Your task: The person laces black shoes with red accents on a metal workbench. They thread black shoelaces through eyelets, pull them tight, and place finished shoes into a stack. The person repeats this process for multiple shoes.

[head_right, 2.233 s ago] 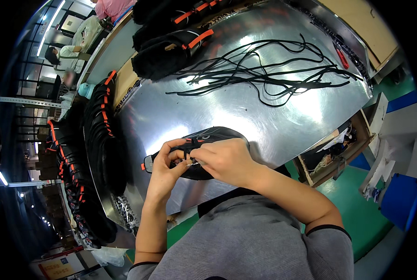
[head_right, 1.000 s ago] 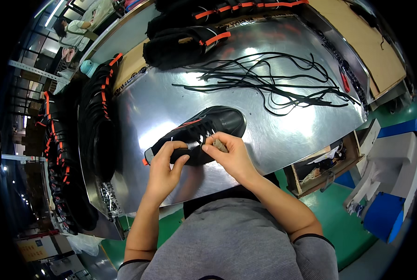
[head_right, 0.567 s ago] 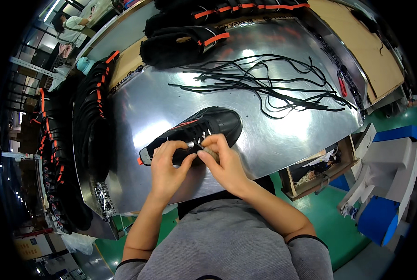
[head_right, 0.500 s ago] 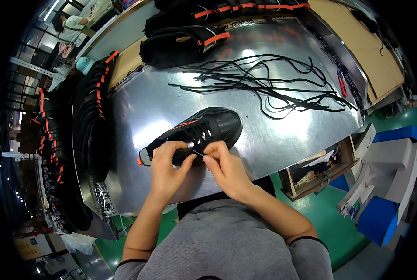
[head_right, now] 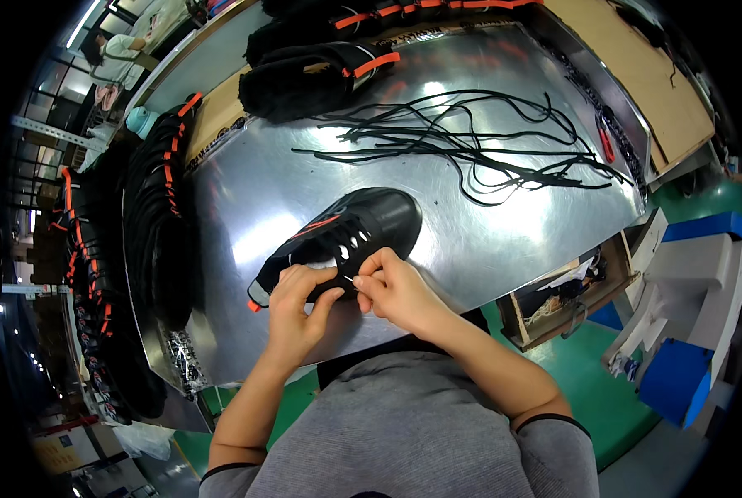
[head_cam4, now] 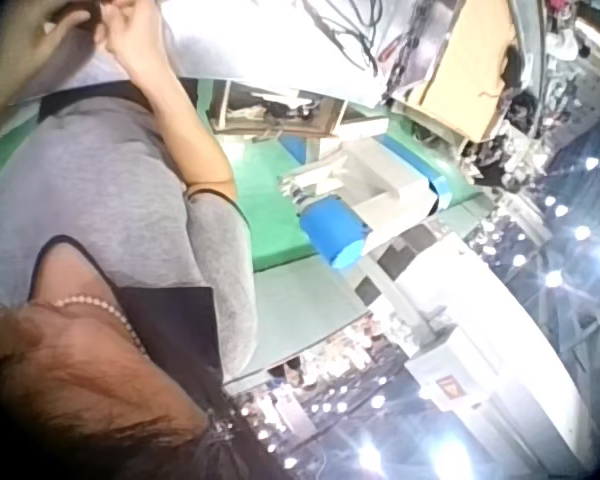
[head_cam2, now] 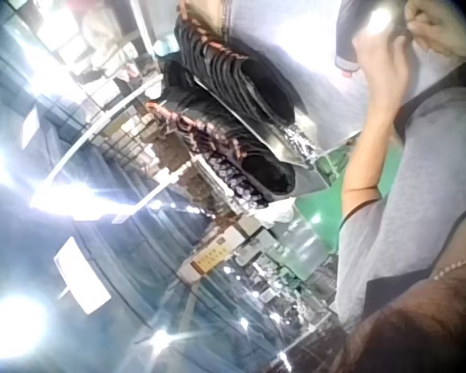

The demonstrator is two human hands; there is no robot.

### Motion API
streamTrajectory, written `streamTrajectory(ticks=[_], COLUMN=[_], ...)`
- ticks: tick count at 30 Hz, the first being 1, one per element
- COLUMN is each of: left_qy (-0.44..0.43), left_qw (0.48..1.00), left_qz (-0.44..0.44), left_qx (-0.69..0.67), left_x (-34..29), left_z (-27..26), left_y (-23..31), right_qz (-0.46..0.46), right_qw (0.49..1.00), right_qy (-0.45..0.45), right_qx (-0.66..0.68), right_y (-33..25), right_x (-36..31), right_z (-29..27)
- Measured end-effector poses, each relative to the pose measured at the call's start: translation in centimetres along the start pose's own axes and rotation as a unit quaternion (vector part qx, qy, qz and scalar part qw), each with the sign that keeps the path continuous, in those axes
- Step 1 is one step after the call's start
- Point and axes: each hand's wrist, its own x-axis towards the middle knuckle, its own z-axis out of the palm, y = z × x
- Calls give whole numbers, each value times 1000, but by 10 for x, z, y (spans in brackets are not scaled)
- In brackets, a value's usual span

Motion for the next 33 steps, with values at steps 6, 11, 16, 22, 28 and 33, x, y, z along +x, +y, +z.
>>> streamTrajectory(ticks=[6, 11, 16, 22, 28, 33], left_qy=[25, -9, -7, -105, -316, -398], left_qw=[1000, 1000, 1000, 989, 808, 813], left_qz=[12, 1, 12, -105, -345, -335], left_qx=[1, 2, -1, -20, -358, -262], left_x=[-7, -11, -11, -7, 24, 30], left_z=[1, -1, -1, -18, -40, -37], left_y=[2, 4, 5, 13, 6, -1], right_qz=[-79, -214, -247, -152, -279, -353], right_qw=[995, 964, 907, 838, 924, 894], right_qy=[58, 90, 138, -33, 124, 161], right_qx=[28, -127, -311, -523, -230, -224], right_y=[13, 25, 19, -17, -28, 8], right_x=[14, 12, 9, -22, 16, 46], right_z=[31, 25, 26, -41, -42, -32])
